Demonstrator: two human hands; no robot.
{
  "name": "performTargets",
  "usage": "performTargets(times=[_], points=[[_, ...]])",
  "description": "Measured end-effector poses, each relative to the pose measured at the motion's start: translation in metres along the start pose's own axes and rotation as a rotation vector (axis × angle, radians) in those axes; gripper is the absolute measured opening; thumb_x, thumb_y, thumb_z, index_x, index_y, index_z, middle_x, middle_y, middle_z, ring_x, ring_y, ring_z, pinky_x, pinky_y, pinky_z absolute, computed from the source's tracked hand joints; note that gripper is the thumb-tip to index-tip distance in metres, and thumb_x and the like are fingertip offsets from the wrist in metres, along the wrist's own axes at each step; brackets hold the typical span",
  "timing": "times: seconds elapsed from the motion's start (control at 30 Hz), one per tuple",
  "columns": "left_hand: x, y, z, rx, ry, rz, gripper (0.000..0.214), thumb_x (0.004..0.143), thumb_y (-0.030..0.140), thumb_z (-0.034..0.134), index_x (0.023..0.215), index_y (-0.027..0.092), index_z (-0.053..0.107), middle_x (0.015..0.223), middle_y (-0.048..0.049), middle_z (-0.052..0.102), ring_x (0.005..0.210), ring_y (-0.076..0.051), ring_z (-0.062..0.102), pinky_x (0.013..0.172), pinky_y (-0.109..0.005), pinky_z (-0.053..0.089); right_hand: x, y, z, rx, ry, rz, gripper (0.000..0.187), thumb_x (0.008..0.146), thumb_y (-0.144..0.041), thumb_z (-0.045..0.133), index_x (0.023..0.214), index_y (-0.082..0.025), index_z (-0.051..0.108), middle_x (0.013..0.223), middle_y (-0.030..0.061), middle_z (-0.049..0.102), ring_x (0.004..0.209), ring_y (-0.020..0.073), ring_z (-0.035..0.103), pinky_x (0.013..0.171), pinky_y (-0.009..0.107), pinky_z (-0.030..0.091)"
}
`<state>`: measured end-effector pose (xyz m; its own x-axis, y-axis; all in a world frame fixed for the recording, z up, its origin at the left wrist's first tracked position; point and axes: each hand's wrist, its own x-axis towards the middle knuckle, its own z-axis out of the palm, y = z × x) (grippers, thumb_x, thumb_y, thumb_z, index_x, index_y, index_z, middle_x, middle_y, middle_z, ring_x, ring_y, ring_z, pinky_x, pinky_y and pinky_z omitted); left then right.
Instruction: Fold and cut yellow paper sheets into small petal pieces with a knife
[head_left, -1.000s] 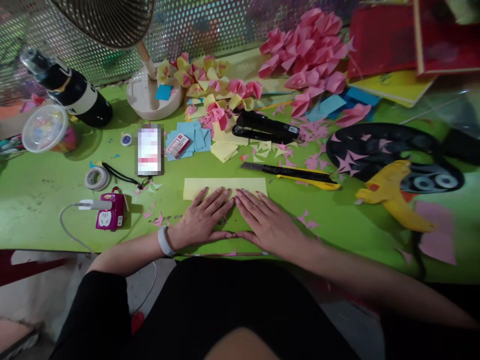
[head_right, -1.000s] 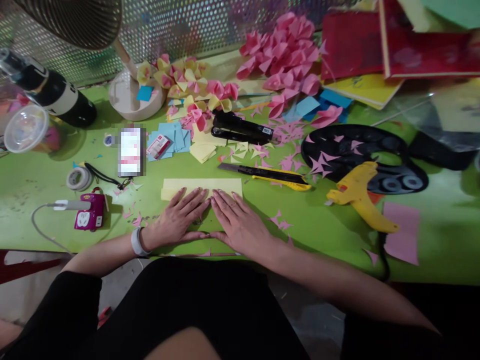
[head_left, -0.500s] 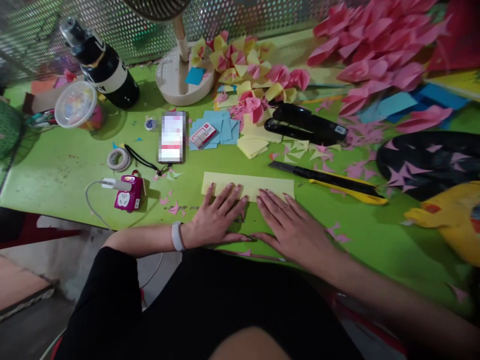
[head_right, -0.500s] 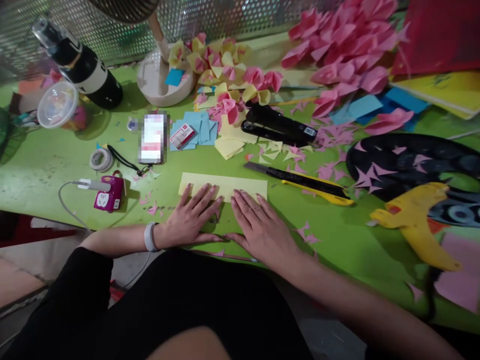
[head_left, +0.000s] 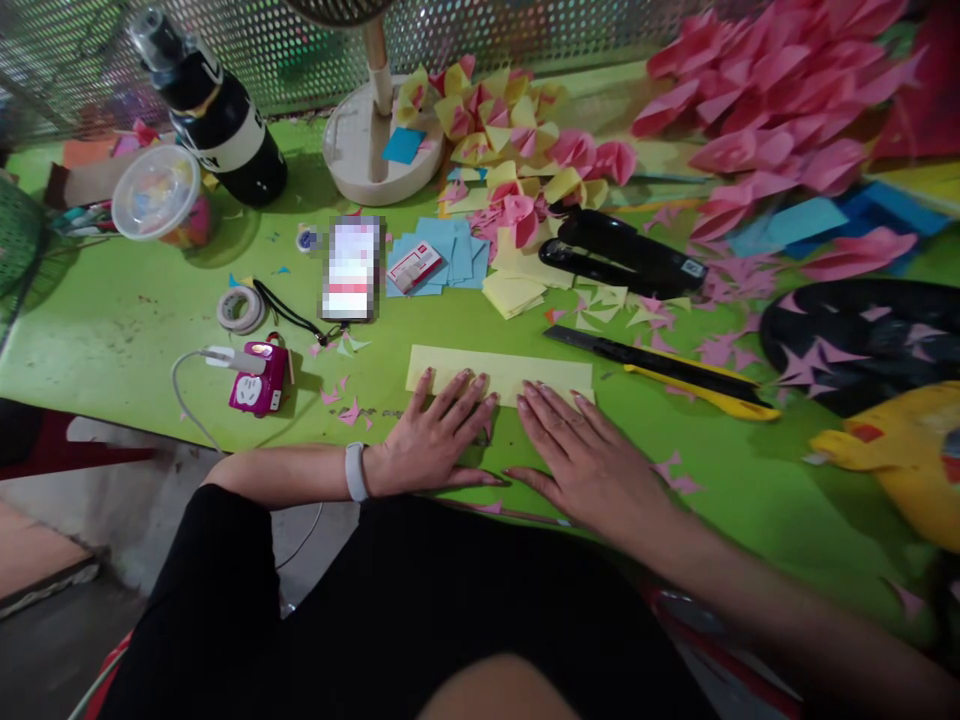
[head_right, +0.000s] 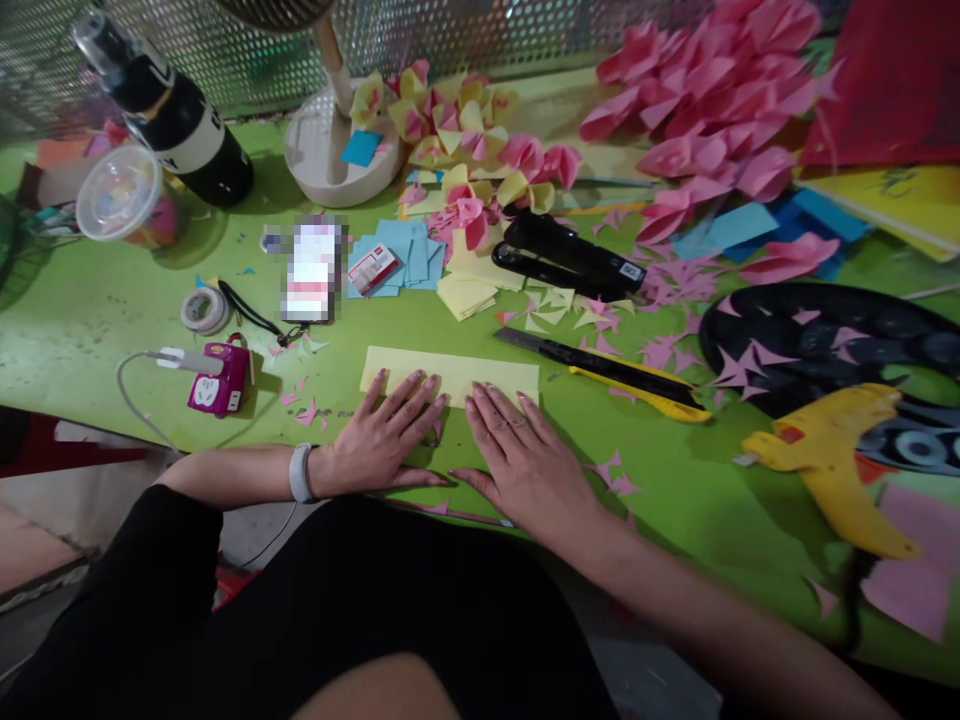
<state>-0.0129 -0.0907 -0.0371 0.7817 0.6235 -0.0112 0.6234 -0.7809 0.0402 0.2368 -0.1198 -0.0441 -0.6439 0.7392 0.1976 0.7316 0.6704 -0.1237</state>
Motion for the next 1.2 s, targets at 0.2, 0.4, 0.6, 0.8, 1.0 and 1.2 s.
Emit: performTargets(times=[0.2,0.4,0.6,0.8,1.0,1.2], points=[[0.0,0.0,0.002,-0.004,-0.005,0.001,0.103,0.091,0.083,0.016,0.16,0.008,0.029,0.168,-0.0213,0.023,0.158,-0.039,0.016,0.125,-0.065,0.001,0.0,0.0,0.0,0.009,0.003,0.003,0.087,0.105,-0.046,0.043,0.162,-0.001,-0.005,0.156,0.0271,0.044,0.145,0.0376,0.044,0.117,0.058,0.037],[0.0,-0.001,0.002,-0.007,0.011,-0.004,0.103,0.091,0.083,0.019,0.161,0.008,0.027,0.168,-0.0212,0.021,0.158,-0.039,0.014,0.125,-0.066,0.0,0.0,0.002,0.002,0.03,-0.033,0.016,0.092,0.103,-0.051,0.045,0.163,-0.002,-0.005,0.159,0.0273,0.039,0.149,0.0387,0.038,0.118,0.06,0.036],[0.002,-0.006,0.001,-0.01,0.043,0.006,0.104,0.09,0.084,0.024,0.162,0.009,0.022,0.168,-0.02,0.023,0.16,-0.036,0.006,0.126,-0.065,-0.001,0.003,0.006,0.0,0.064,-0.008,0.016,0.085,0.104,-0.045,0.044,0.165,-0.008,-0.004,0.164,0.0249,0.032,0.151,0.0372,0.033,0.12,0.062,0.032],[0.003,-0.012,-0.001,-0.011,0.096,0.012,0.096,0.093,0.08,0.029,0.161,0.011,0.028,0.167,-0.0182,0.029,0.157,-0.035,0.022,0.127,-0.061,-0.001,0.006,0.037,-0.003,0.105,0.138,0.238,0.078,0.101,-0.047,0.052,0.164,-0.013,0.021,0.147,0.0222,0.057,0.136,0.0379,0.052,0.11,0.058,0.045],[0.01,-0.017,-0.01,-0.13,0.062,0.005,0.091,0.094,0.076,0.036,0.16,0.013,0.032,0.166,-0.0181,0.032,0.154,-0.034,0.03,0.127,-0.056,0.016,0.009,0.051,0.0,0.276,0.075,0.311,0.036,0.101,-0.043,0.052,0.124,-0.021,0.068,0.109,0.0117,0.073,0.107,0.0312,0.067,0.089,0.048,0.054],[0.03,-0.079,-0.044,-0.596,-0.019,-0.292,0.06,0.087,0.057,0.07,0.128,0.012,0.066,0.116,-0.0147,0.074,0.101,-0.024,0.069,0.088,-0.037,0.055,0.012,0.06,-0.009,0.482,0.085,0.411,0.032,0.099,-0.052,0.054,0.093,-0.024,0.07,0.101,0.0074,0.076,0.092,0.0257,0.07,0.08,0.042,0.056]])
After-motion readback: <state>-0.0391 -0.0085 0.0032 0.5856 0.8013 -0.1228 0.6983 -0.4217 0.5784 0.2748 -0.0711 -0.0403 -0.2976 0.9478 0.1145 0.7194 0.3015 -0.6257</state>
